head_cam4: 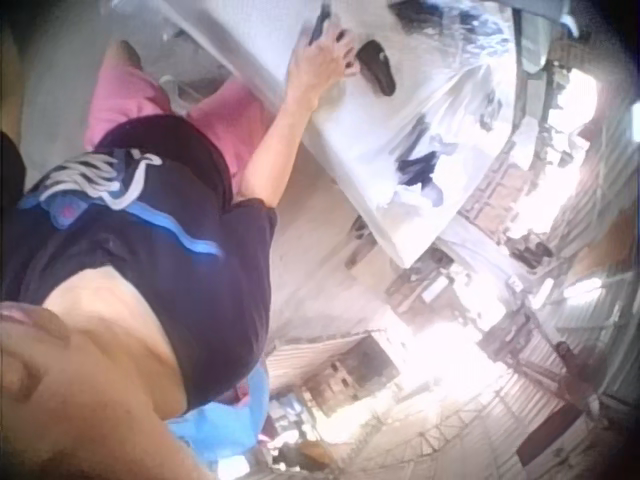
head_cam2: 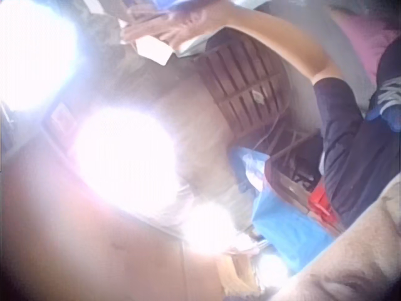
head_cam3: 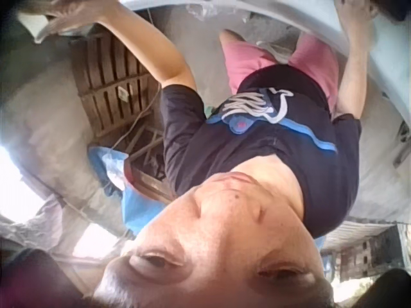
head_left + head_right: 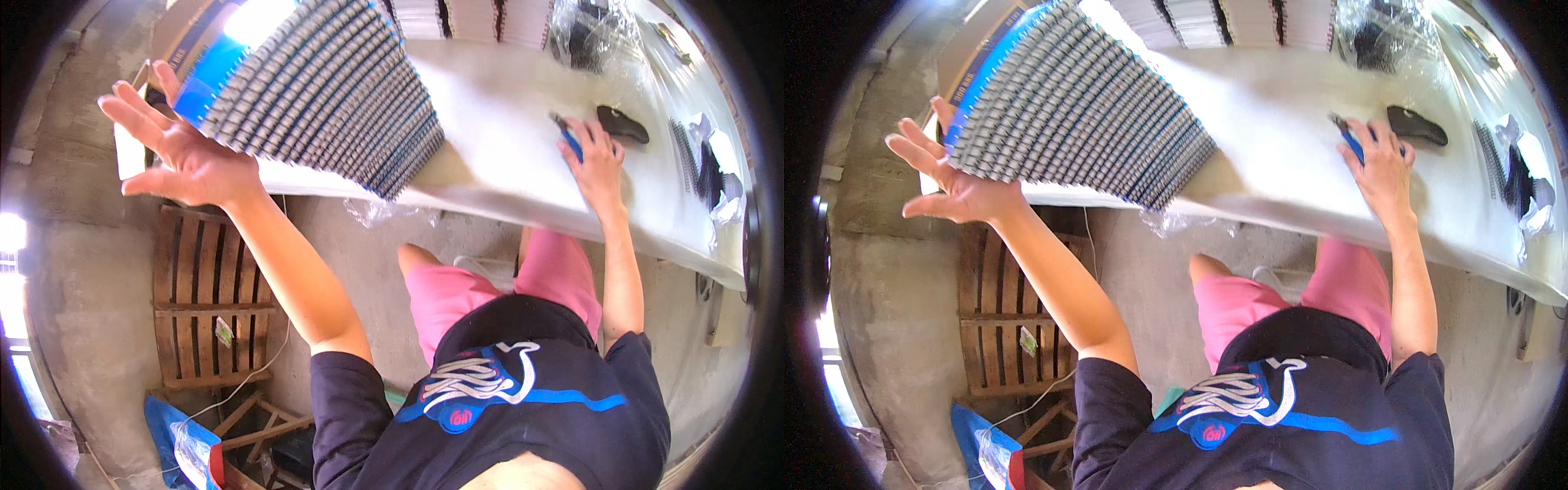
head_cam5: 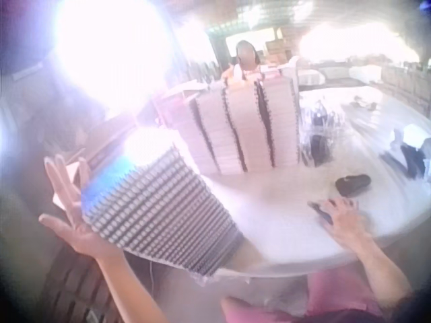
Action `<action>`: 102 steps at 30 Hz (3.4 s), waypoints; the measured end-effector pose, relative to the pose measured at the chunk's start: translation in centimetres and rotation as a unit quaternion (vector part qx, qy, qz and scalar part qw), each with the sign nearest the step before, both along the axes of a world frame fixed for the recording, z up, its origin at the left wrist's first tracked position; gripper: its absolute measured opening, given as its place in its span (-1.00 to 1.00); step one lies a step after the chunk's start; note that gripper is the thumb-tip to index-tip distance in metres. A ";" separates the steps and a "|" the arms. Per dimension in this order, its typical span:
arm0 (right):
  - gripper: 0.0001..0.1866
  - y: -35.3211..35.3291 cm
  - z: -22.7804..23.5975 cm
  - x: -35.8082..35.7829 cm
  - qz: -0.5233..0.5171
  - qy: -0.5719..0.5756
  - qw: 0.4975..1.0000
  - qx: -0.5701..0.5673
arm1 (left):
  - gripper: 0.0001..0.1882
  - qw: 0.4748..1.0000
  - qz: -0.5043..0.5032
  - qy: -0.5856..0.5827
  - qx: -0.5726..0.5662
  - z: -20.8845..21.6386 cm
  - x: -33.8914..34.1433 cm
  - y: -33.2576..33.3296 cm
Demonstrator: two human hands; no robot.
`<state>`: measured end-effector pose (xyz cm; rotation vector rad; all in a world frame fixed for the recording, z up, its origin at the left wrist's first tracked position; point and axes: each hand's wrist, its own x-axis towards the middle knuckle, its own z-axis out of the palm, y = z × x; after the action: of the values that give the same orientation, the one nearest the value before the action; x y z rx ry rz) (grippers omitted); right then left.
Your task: The person uses blue-handled pliers to cut the excess ends of spiral bindings on a stack of notebooks on a white table.
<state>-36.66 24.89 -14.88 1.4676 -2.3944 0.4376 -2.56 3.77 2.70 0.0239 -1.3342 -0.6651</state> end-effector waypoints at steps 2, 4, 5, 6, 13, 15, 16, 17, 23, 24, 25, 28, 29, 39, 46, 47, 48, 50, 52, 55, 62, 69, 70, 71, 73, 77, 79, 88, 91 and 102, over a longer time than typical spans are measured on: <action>-0.53 -0.3 0.2 0.0 -0.042 -0.022 0.996 0.079 | -0.08 0.998 -0.025 0.010 0.060 -0.5 0.9 -1.0; -0.44 -0.6 1.0 1.3 -0.065 -0.033 0.995 0.073 | -0.07 0.979 -0.045 0.012 0.198 -1.5 0.9 -1.4; -0.40 -1.1 1.2 2.3 -0.062 -0.017 0.997 0.034 | -0.13 0.934 -0.138 0.038 0.328 -3.3 2.1 -3.3; -0.35 -1.8 1.1 4.4 -0.044 -0.010 0.999 0.001 | -0.26 0.917 -0.127 -0.002 0.379 -7.3 5.1 -6.5; -0.10 -7.4 0.9 21.1 0.154 -0.754 0.603 -0.208 | -0.38 0.785 -0.165 -0.114 0.586 -12.6 0.2 -3.3; -0.08 -9.2 0.2 22.7 0.130 -0.753 0.598 -0.244 | -0.41 0.752 -0.199 -0.137 0.613 -12.5 -0.1 -3.1; -0.07 -9.8 -0.1 23.2 0.118 -0.752 0.594 -0.260 | -0.41 0.743 -0.214 -0.166 0.612 -12.9 0.0 -3.5; -0.05 -10.2 -0.3 23.5 0.107 -0.751 0.590 -0.276 | -0.42 0.733 -0.234 -0.198 0.607 -13.5 0.3 -3.7; -0.25 -13.6 1.5 17.8 0.183 -0.838 0.488 -0.160 | -0.39 0.721 -0.232 -0.180 0.628 -15.1 0.7 -1.1; -0.33 -14.4 1.1 17.1 0.207 -0.857 0.451 -0.141 | -0.38 0.721 -0.190 -0.160 0.647 -14.4 -0.2 0.4; -0.45 -13.8 3.9 17.3 0.173 -0.867 0.451 -0.126 | -0.28 0.737 -0.196 -0.142 0.631 -14.5 -0.3 1.6; -0.50 -16.8 0.5 13.4 0.276 -0.865 0.414 -0.064 | 0.06 0.786 -0.182 -0.089 0.584 -15.3 -2.4 3.7; -0.50 -17.7 0.2 12.3 0.216 -0.880 0.421 -0.038 | -0.01 0.787 -0.159 -0.056 0.594 -15.7 -3.4 4.2; -0.53 -23.7 -0.2 4.9 0.272 -0.900 0.337 -0.052 | -0.06 0.804 0.097 0.145 0.568 -19.1 -12.8 9.7; -0.56 -23.1 -1.8 3.2 0.281 -0.908 0.295 -0.100 | -0.13 0.837 0.067 0.120 0.529 -19.5 -10.1 13.1; -0.57 -22.3 -2.1 2.9 0.279 -0.908 0.295 -0.103 | -0.11 0.841 0.107 0.052 0.528 -19.7 -8.0 13.2; -0.57 -21.2 -2.3 3.1 0.281 -0.904 0.303 -0.111 | -0.09 0.840 0.147 -0.019 0.521 -19.9 -5.5 13.0; -0.54 -17.7 -1.4 5.4 0.320 -0.857 0.370 -0.162 | 0.07 0.848 0.206 -0.128 0.471 -21.2 -1.0 10.2; -0.42 -13.1 0.4 8.8 0.143 -0.870 0.406 -0.240 | 0.04 0.867 0.202 -0.261 0.374 -20.1 2.2 7.4; -0.45 -9.2 -1.8 10.4 0.314 -0.862 0.354 -0.183 | -0.11 0.840 0.130 -0.389 0.355 -18.1 2.9 3.8; -0.44 -10.7 1.0 13.8 0.210 -0.837 0.473 -0.177 | -0.40 0.849 0.184 -0.322 0.377 -19.2 1.0 5.6; -0.49 -12.6 2.2 10.1 0.210 -0.869 0.434 -0.112 | -0.62 0.840 0.288 -0.220 0.403 -19.1 -4.2 12.1; -0.49 -12.8 1.8 9.7 0.216 -0.870 0.430 -0.107 | -0.62 0.838 0.297 -0.213 0.406 -19.3 -4.5 12.4; -0.49 -13.0 1.5 9.4 0.221 -0.872 0.425 -0.103 | -0.62 0.835 0.305 -0.205 0.409 -19.5 -4.7 12.5; -0.49 -13.2 1.5 9.2 0.227 -0.872 0.422 -0.095 | -0.65 0.832 0.321 -0.195 0.409 -19.6 -5.2 12.8; -0.48 -13.4 2.1 9.2 0.233 -0.869 0.430 -0.071 | -0.71 0.811 0.380 -0.221 0.386 -19.5 -5.9 13.5; -0.48 -13.6 2.4 8.8 0.249 -0.860 0.442 -0.053 | -0.75 0.796 0.408 -0.249 0.371 -19.9 -5.9 13.8; -0.30 -16.1 8.9 7.0 0.345 -0.841 0.342 -0.237 | -0.13 0.940 0.137 -0.140 0.279 -16.3 0.7 6.8; -0.24 -17.9 10.7 5.5 0.443 -0.801 0.328 -0.234 | 0.03 0.965 0.159 -0.126 0.166 -9.5 -2.4 3.4; -0.34 -16.2 14.2 9.2 0.396 -0.730 0.486 -0.272 | -0.10 0.930 -0.252 0.033 0.264 -16.1 -2.5 -2.8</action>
<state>-27.43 8.69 -0.69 1.9612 -1.2408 3.3689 -5.05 0.96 -13.44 0.0956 -1.0634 -1.4394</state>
